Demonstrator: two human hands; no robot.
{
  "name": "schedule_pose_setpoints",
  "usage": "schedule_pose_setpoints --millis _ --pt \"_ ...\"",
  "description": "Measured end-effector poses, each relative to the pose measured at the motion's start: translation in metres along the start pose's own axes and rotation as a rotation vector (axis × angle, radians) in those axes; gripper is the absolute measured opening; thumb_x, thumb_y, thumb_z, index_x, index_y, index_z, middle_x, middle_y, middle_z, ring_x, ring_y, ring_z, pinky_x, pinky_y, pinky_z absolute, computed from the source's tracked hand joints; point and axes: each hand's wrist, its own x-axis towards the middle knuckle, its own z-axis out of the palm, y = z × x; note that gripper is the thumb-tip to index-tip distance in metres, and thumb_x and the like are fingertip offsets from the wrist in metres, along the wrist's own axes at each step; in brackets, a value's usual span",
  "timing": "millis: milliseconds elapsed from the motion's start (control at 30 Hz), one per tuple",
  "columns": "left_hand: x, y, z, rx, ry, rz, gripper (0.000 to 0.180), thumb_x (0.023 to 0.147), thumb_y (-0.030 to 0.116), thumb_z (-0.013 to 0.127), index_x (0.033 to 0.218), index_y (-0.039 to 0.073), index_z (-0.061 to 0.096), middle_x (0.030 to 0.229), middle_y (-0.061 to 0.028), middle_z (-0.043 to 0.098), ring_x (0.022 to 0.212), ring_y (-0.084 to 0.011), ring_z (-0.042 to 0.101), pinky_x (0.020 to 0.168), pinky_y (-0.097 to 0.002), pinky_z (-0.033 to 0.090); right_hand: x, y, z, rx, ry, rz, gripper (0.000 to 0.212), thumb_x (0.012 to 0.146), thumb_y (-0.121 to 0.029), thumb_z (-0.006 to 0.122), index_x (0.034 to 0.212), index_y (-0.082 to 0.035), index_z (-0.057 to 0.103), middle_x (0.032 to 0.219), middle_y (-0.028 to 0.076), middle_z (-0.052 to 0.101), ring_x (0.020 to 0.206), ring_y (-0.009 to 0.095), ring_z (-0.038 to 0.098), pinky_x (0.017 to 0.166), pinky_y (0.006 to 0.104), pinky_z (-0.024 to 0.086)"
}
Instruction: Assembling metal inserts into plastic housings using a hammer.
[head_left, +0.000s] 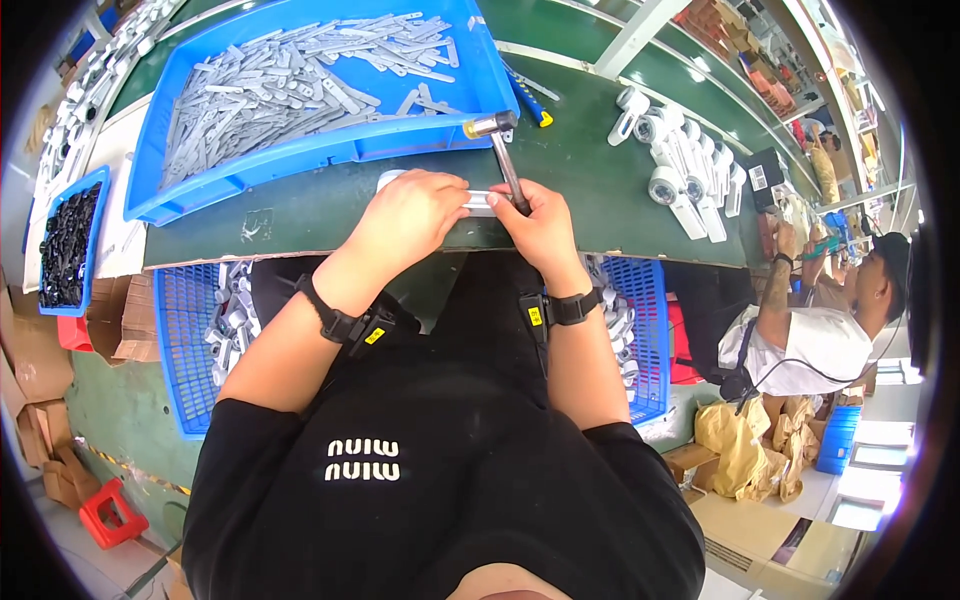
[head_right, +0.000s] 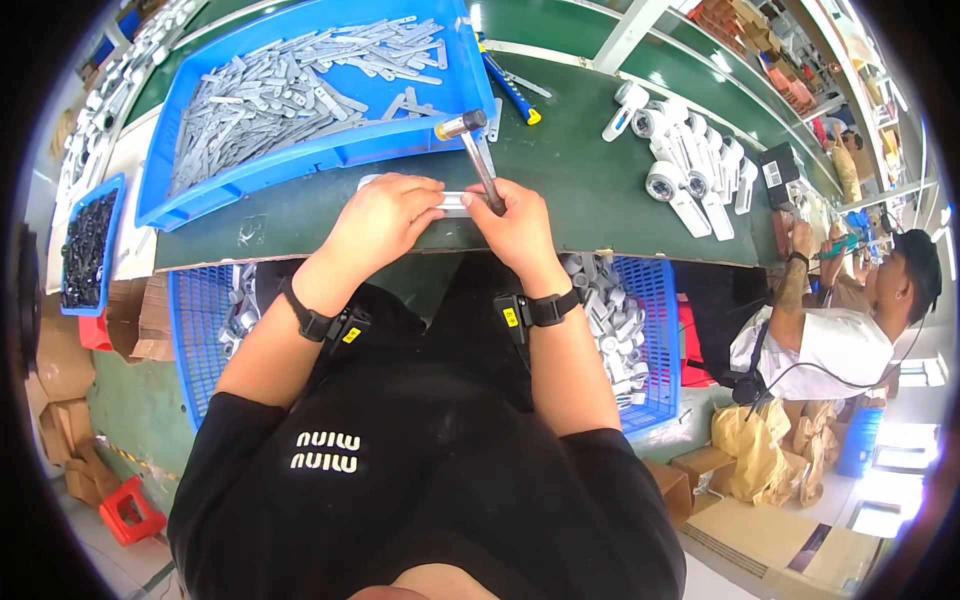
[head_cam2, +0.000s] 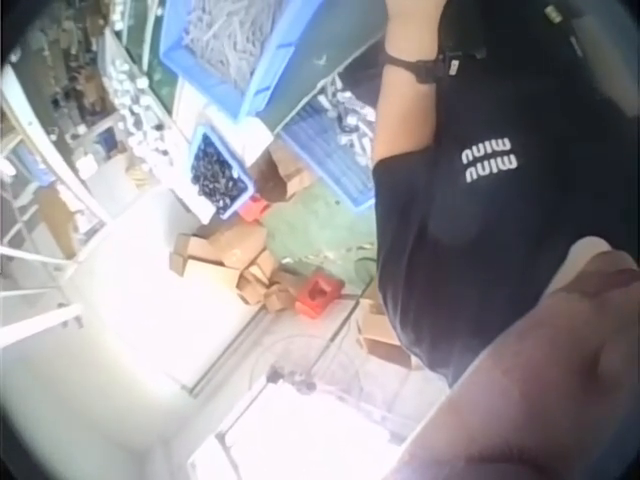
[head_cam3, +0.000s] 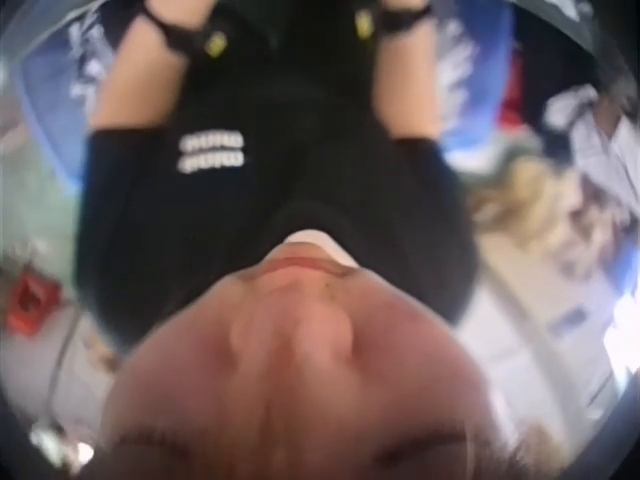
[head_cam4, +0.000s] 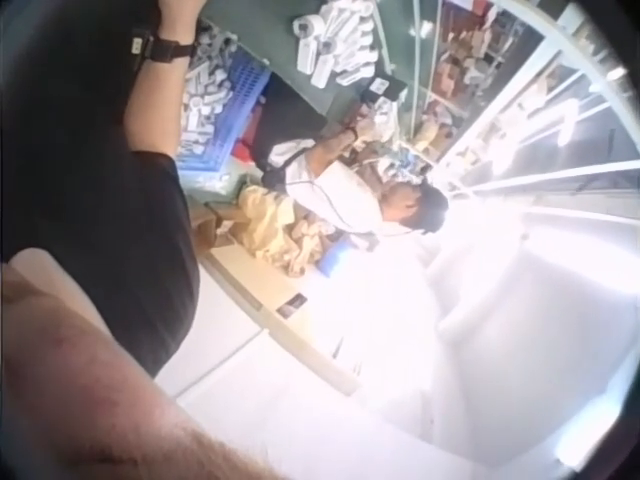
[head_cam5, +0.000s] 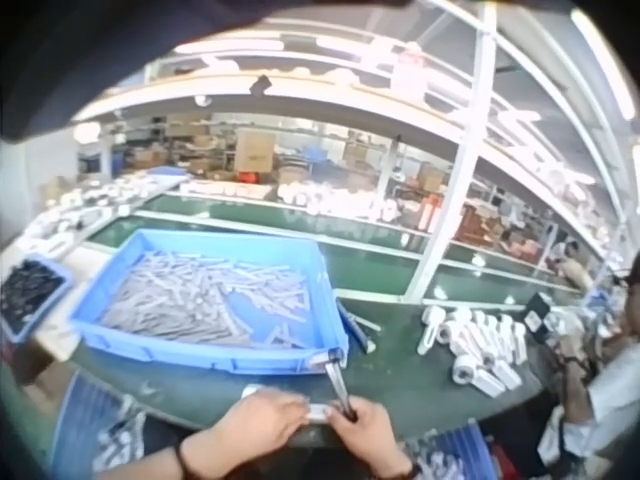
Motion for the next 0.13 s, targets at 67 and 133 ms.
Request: schedule_pose_setpoints --millis 67,133 --pt "-0.0019 0.0 0.0044 0.032 0.057 -0.004 0.024 0.091 0.015 0.083 0.113 0.004 0.08 0.122 -0.0135 0.08 0.104 -0.0353 0.076 0.092 -0.0457 0.062 -0.0011 0.0001 0.0009 0.005 0.007 0.009 0.027 0.098 -0.024 0.083 0.108 0.001 0.081 0.073 -0.003 0.064 0.07 0.006 0.054 0.065 0.0295 0.046" --pt "-0.0014 0.0002 0.0052 0.036 -0.042 -0.063 0.021 0.094 0.014 0.081 0.114 0.006 0.082 0.129 -0.0133 0.08 0.108 -0.0358 0.077 0.093 -0.0459 0.062 -0.0003 0.0 -0.0012 -0.066 0.0 0.006 0.027 0.098 -0.025 0.083 0.11 0.0 0.082 0.074 -0.002 0.067 0.072 0.006 0.057 0.066 0.0285 0.047"
